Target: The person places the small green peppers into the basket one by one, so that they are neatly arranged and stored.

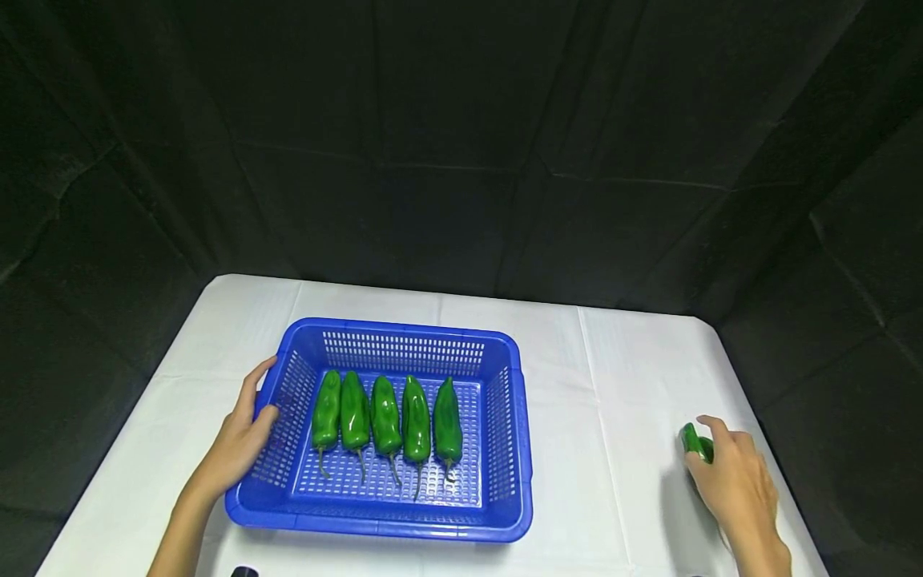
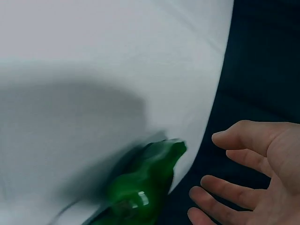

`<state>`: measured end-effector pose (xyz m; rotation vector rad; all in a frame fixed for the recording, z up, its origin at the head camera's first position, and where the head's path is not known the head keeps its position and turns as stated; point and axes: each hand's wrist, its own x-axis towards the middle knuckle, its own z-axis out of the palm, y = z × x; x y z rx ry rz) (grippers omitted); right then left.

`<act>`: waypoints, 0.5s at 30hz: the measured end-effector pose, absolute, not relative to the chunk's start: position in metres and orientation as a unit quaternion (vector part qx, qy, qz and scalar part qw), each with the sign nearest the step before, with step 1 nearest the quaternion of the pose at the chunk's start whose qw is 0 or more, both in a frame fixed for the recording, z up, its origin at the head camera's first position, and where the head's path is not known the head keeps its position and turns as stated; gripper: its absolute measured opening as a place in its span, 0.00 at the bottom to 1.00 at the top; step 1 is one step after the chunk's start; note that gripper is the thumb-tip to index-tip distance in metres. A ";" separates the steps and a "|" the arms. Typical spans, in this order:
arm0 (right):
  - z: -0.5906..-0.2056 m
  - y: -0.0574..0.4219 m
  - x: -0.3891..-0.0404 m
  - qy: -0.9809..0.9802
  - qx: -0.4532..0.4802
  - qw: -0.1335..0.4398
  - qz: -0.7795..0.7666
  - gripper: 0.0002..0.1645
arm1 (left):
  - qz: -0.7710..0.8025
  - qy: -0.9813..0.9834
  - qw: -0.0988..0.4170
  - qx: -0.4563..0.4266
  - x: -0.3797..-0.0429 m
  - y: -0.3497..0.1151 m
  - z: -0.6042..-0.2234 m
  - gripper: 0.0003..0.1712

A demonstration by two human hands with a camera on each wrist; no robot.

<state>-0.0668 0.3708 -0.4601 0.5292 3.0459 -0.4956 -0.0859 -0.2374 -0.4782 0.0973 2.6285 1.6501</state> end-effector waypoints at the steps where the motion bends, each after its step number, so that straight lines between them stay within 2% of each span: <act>1: -0.462 0.372 -0.066 0.972 0.173 0.010 -0.157 0.34 | 0.531 0.847 0.018 0.031 -0.086 -0.237 -0.478 0.39; 8: -0.472 0.381 -0.062 0.969 0.191 0.038 -0.154 0.35 | 0.532 0.846 0.020 0.027 -0.087 -0.237 -0.477 0.39; 15: -0.481 0.385 -0.061 0.970 0.183 0.042 -0.156 0.34 | 0.531 0.847 0.023 0.022 -0.086 -0.236 -0.476 0.39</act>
